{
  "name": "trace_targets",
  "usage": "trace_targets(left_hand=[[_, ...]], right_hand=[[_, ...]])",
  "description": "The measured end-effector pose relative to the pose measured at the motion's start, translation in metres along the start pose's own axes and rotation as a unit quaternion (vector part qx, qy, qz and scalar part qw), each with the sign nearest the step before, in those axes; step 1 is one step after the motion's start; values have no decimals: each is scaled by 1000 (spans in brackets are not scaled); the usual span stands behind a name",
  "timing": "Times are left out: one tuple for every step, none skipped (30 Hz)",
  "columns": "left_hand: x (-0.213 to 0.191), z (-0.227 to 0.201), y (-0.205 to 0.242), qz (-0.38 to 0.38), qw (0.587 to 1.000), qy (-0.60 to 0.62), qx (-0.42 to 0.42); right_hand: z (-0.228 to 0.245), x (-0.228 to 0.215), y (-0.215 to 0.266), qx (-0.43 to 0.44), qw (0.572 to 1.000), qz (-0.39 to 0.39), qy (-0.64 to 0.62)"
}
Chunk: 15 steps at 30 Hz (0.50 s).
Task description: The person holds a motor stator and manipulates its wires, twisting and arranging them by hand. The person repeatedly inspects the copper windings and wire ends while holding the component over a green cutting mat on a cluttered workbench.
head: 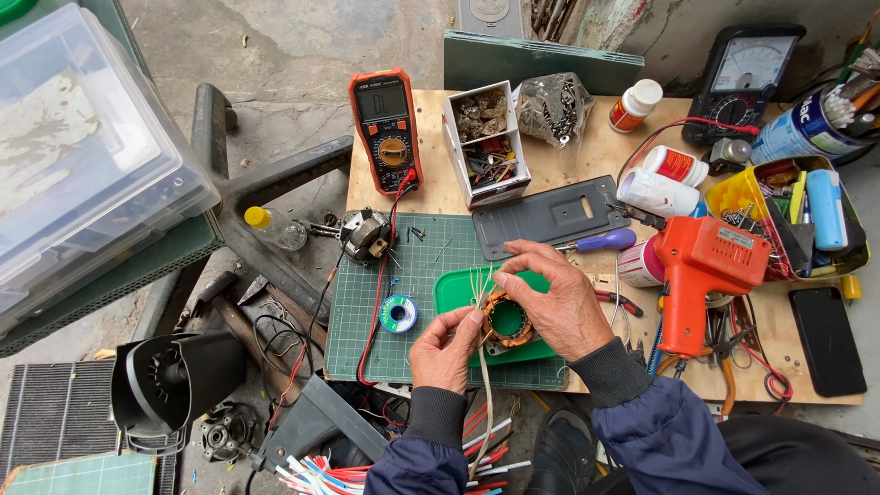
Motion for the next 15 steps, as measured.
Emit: trace_targets(left_hand=[[0, -1, 1, 1, 1000, -1, 0], [0, -3, 1, 0, 1000, -13, 1], [0, -4, 2, -1, 1000, -25, 2], [0, -4, 2, 0, 1000, -26, 2], [0, -4, 2, -4, 1000, -25, 6], [0, -4, 2, -8, 1000, -24, 9], [1, -6, 2, -7, 1000, -25, 9], [1, -7, 3, -8, 1000, -29, 7], [1, -8, 3, -9, 999, -34, 5], [1, -9, 4, -9, 999, -34, 5], [2, -10, 4, -8, 999, -36, 4], [2, -11, 5, -7, 999, -38, 3], [3, -10, 4, -7, 999, -38, 3], [3, -8, 4, -10, 1000, -29, 5], [3, -7, 4, -14, 1000, -20, 6]], right_hand=[[-1, 0, 0, 0, 1000, -1, 0], [-1, 1, -1, -2, 1000, -5, -2], [-2, 1, -1, -4, 1000, -10, -4], [0, 0, -1, -3, 1000, -11, -4], [2, 0, 0, -3, 1000, -8, -2], [4, -1, 0, -3, 1000, -5, 1], [2, 0, 0, -2, 1000, -5, 1], [2, 0, -1, -11, 1000, -11, 0], [1, 0, -2, -19, 1000, -17, -2], [3, 0, -1, -19, 1000, -17, -2], [4, -1, -1, -17, 1000, -17, -10], [5, -1, -1, -16, 1000, -18, -17], [5, -1, -1, -16, 1000, -17, -17], [4, -1, -1, -12, 1000, -19, -21], [3, -2, -2, -9, 999, -20, -25]])
Point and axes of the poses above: each hand's wrist, its own y-axis away from the middle knuckle, its own x-axis out of the palm, z = x × y, the point moved 5 cm from there along -y, towards the middle knuckle, and after that the axes turned 15 degrees about x, right-handed, at the moved point
